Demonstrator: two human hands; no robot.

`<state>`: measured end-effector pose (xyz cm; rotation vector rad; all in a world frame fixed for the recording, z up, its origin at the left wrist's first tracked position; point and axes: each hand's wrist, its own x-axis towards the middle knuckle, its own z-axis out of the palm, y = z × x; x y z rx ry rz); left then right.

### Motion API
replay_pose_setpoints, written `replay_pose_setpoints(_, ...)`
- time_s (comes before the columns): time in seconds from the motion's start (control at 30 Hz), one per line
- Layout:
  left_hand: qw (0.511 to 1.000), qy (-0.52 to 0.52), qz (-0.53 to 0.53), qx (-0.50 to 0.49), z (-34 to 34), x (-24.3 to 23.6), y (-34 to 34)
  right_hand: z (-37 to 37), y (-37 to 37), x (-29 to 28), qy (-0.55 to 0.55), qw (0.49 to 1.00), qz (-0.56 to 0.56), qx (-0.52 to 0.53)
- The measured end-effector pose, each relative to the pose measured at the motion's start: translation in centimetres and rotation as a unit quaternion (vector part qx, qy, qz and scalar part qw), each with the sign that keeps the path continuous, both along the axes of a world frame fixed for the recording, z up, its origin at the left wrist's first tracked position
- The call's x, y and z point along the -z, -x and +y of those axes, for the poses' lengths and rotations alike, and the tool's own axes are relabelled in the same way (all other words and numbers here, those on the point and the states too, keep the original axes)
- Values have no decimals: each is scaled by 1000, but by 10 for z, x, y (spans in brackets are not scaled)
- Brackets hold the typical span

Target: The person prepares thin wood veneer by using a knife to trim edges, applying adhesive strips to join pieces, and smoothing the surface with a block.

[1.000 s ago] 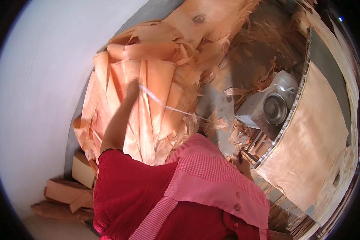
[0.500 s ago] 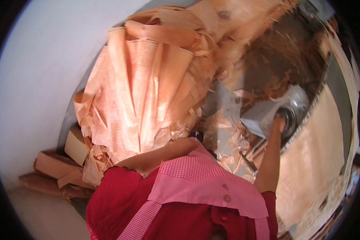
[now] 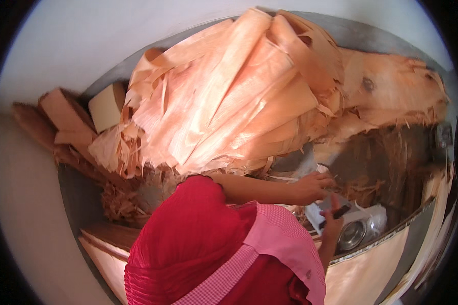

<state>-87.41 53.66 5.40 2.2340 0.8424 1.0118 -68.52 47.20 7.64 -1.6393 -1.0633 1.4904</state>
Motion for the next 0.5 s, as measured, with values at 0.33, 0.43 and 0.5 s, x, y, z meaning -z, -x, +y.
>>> replay_pose_setpoints(0.33,865,253,-64,-429,-33,14,142,-31,56,47,-48,988,-117,-86)
replay_pose_setpoints(0.43,750,151,-15,-644,-61,51,297,-61,11,110,-65,961,-214,-161)
replay_pose_setpoints(0.5,765,207,96,-602,-99,62,343,-69,14,126,-59,900,-340,-268)
